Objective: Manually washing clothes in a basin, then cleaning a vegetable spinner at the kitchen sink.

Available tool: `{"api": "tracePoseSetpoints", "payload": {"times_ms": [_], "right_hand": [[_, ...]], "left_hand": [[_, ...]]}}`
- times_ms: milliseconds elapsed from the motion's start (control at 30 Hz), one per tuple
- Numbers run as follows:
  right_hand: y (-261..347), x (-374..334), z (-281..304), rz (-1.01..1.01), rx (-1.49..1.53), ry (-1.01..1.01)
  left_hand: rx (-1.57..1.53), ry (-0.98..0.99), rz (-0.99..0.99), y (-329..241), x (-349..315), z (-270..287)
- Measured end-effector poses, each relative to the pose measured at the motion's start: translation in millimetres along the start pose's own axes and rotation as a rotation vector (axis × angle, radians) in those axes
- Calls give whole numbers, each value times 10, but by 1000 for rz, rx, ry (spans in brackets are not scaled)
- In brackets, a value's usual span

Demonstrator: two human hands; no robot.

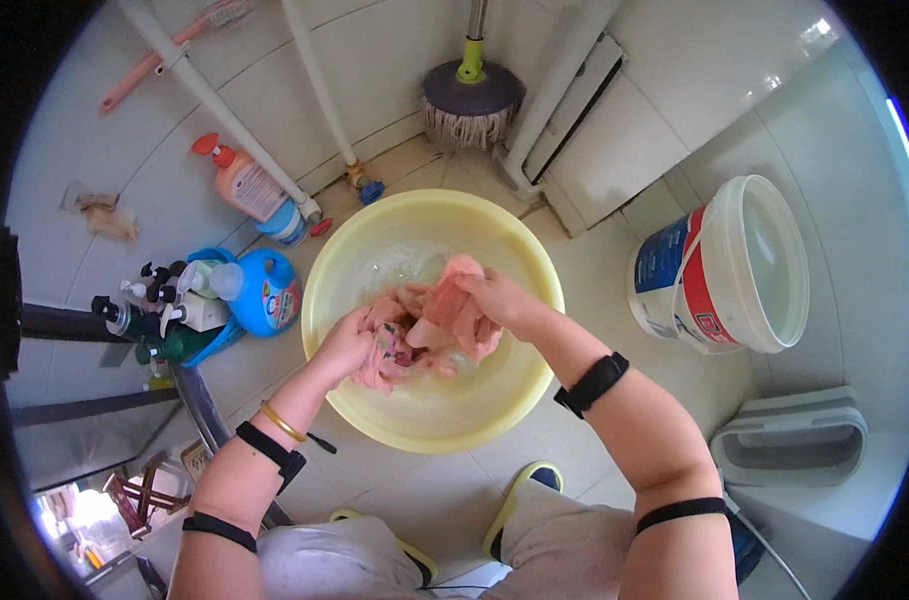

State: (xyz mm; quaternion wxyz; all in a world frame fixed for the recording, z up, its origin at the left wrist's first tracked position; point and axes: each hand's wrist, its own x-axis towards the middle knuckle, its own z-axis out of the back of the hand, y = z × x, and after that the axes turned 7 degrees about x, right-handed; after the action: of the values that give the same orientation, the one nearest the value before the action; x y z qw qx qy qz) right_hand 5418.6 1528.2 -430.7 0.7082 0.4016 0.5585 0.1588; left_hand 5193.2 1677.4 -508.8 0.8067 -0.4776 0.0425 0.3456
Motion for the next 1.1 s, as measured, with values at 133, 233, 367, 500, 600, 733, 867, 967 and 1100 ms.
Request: {"api": "tracePoseSetpoints", "payload": {"times_ms": [133, 233, 367, 500, 600, 733, 867, 967, 1100], "right_hand": [[-257, -19, 118, -7, 96, -182], [-557, 104, 141, 283, -544, -196], [-615, 62, -414, 52, -1264, -73], [-414, 69, -636, -77, -1639, 289], [-790, 382, -589, -112, -1446, 120], [-800, 506, -524, -63, -1433, 151], [-607, 505, -178, -21, -1045, 162], [-110, 92, -159, 159, -1234, 51], [3, -87, -109, 308, -993, -211]], "left_hand": [[249, 49, 114, -567, -131, 194], [515, 137, 61, -751, -195, 89], [907, 313, -266, -547, -277, -378], [1089, 396, -294, 3, -37, -820], [1033, 631, -116, -266, 194, -810], [835, 687, 37, -158, 373, -743], [753, 444, -259, -455, 268, -260], [722, 270, -327, -644, 44, 108], [538, -40, -506, -1054, -84, 371]]}}
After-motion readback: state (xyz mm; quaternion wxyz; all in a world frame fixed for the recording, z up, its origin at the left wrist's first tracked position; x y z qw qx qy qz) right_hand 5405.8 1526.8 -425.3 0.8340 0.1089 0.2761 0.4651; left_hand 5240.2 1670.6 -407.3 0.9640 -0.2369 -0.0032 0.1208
